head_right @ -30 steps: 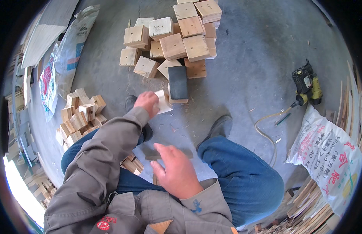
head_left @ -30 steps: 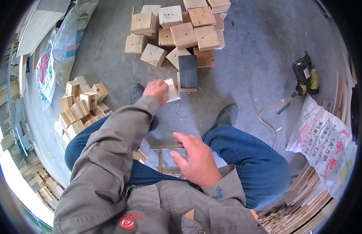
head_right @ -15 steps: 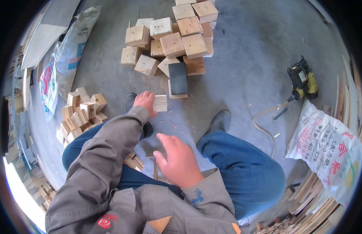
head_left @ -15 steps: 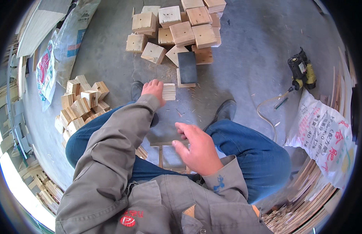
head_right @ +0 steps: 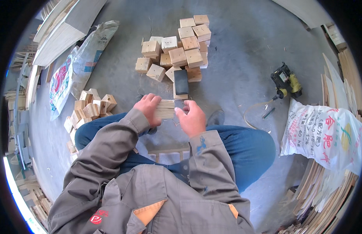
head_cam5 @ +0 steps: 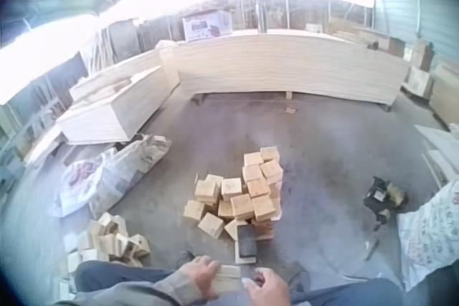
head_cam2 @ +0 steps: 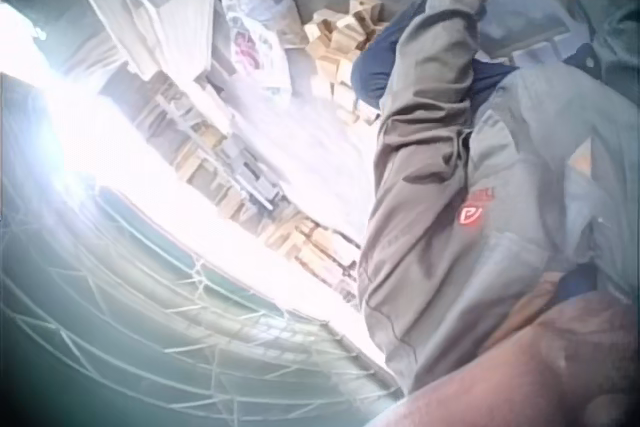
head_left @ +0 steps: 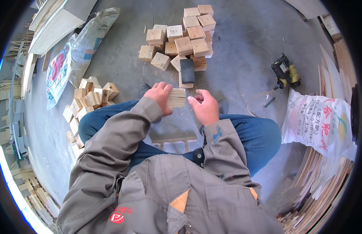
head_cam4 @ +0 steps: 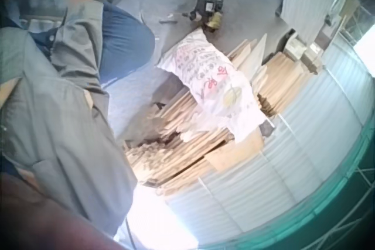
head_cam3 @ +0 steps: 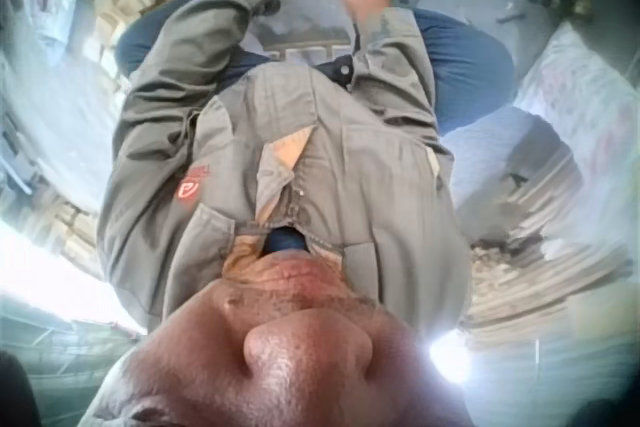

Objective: The person sits on the floor and repeatedly picks up small wooden blocks, stacks them into a pile, and occasionally uses a sanding block to smooth the edges. The person continues to gather and stack the blocks throughout the video.

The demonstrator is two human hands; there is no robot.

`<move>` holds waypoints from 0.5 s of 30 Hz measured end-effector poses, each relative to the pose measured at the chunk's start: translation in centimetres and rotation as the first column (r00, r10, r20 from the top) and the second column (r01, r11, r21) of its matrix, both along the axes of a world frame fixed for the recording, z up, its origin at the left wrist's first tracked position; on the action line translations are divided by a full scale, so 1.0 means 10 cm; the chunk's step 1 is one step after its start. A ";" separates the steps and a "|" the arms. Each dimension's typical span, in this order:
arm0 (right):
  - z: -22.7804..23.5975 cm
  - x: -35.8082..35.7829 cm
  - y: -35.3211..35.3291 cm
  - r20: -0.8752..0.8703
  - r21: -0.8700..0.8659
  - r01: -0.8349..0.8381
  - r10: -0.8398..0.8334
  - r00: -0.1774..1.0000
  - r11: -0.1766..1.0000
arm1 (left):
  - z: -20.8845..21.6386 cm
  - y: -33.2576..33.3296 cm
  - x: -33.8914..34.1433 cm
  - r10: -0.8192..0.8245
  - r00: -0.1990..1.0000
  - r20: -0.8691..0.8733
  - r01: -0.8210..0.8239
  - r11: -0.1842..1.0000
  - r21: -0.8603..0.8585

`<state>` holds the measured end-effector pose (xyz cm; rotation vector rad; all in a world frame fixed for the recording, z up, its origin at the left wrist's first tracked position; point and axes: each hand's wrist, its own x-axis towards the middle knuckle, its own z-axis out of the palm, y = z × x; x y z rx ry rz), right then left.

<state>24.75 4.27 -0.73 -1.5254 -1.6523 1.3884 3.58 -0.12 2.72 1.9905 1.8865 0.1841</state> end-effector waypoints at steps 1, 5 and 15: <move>-0.01 0.01 -0.03 -0.070 -0.022 0.009 -0.011 0.997 1.000 | 0.12 -0.09 0.06 -0.022 0.999 0.023 0.020 0.998 0.066; 0.18 0.04 -0.14 -0.255 -0.081 -0.025 0.004 0.967 0.996 | 0.53 -0.47 0.27 -0.039 0.997 0.071 0.027 0.988 0.153; 0.12 0.11 -0.35 -0.167 0.009 -0.165 0.164 0.972 0.986 | 0.57 -1.05 0.37 -0.024 0.994 0.105 -0.002 0.972 0.234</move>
